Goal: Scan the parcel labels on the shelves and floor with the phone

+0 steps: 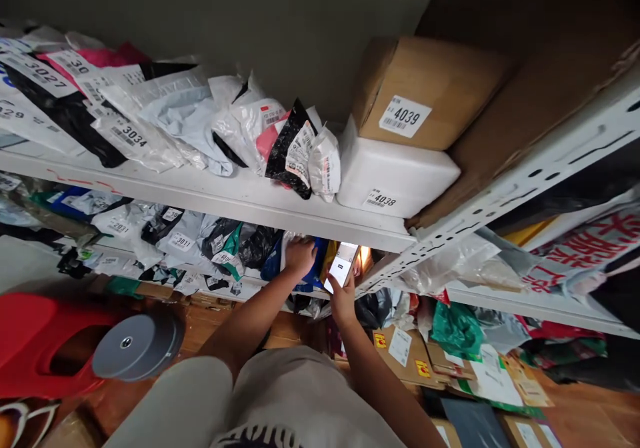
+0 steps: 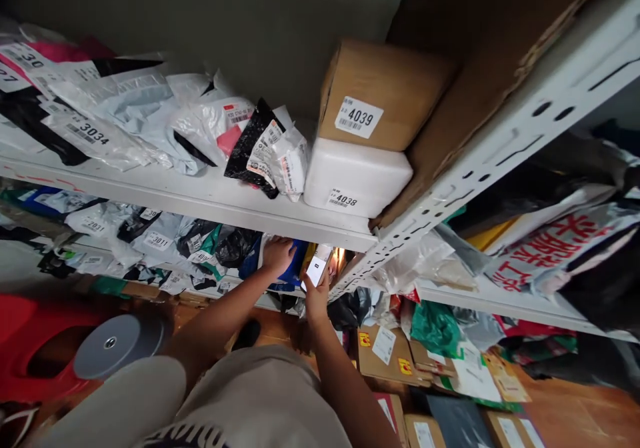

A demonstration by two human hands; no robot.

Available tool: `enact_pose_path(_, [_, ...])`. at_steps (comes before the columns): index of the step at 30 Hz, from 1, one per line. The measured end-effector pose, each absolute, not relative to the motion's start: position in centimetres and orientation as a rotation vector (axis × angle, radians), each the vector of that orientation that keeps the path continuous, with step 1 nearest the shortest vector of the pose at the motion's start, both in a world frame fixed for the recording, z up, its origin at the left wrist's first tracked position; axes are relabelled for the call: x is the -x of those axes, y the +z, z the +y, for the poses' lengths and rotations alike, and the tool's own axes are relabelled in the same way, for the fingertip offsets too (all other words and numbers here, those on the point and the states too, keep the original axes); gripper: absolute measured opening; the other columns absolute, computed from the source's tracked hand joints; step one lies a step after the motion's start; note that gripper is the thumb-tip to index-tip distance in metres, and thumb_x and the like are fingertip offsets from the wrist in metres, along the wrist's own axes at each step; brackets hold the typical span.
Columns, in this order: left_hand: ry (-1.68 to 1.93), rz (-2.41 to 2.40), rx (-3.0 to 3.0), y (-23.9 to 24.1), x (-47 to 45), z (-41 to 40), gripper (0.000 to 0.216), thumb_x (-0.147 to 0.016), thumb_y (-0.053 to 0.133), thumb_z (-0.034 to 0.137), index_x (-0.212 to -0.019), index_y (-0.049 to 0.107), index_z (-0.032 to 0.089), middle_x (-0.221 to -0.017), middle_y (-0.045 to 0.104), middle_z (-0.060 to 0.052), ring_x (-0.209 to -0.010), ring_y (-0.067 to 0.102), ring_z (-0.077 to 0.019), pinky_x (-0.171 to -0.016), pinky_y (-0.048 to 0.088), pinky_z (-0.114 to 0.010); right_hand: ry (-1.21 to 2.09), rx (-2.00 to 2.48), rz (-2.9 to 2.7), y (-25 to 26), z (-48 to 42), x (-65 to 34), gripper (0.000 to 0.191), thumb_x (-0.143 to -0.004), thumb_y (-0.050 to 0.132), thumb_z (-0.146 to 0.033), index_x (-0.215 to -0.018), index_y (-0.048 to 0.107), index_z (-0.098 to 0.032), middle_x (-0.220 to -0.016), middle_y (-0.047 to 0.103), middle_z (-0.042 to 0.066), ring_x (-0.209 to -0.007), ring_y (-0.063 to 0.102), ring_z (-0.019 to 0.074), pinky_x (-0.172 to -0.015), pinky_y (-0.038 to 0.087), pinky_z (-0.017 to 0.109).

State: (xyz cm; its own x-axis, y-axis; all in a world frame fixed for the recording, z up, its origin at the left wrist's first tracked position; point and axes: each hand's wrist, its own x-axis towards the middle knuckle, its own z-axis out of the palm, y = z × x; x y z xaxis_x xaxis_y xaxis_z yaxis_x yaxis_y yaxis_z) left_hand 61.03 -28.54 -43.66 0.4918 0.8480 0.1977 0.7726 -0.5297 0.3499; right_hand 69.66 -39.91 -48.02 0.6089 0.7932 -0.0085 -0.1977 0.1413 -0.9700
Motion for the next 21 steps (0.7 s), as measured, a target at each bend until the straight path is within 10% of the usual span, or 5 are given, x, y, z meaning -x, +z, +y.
enact_pose_path(9, [0.676,1.566,-2.462,-45.8,-55.9,-30.2,0.027,-0.092,0.045,0.030,-0.087,0.066,0.015,-0.090,0.067,-0.011,-0.092,0.060,-0.0232,-0.084,0.046,-0.034,0.777,1.225,-0.532,-48.4,-39.9,-70.7,0.045,-0.086,0.063,-0.023,-0.128,0.048,-0.019,-0.127,0.056,0.009,-0.110,0.057,0.0270,-0.094,0.047,0.052])
enact_pose_path(15, [0.677,1.391,-2.358,-45.2,-59.5,-30.7,0.034,-0.090,0.042,0.014,-0.122,0.054,0.010,-0.135,0.045,-0.020,-0.130,0.037,-0.0323,-0.108,0.026,-0.054,0.868,1.152,-0.482,-47.7,-39.9,-70.6,0.043,-0.084,0.064,-0.018,-0.125,0.050,-0.019,-0.129,0.054,0.009,-0.116,0.053,0.0284,-0.098,0.042,0.054])
enact_pose_path(21, [0.415,0.999,-2.238,-45.8,-65.6,-30.6,0.032,-0.089,0.055,0.035,-0.113,0.057,0.015,-0.113,0.059,-0.008,-0.097,0.059,-0.0193,-0.083,0.052,-0.041,1.174,0.952,-0.411,-44.1,-43.4,-70.8,0.040,-0.080,0.068,-0.025,-0.118,0.055,-0.019,-0.108,0.066,0.007,-0.092,0.066,0.0234,-0.080,0.055,0.045])
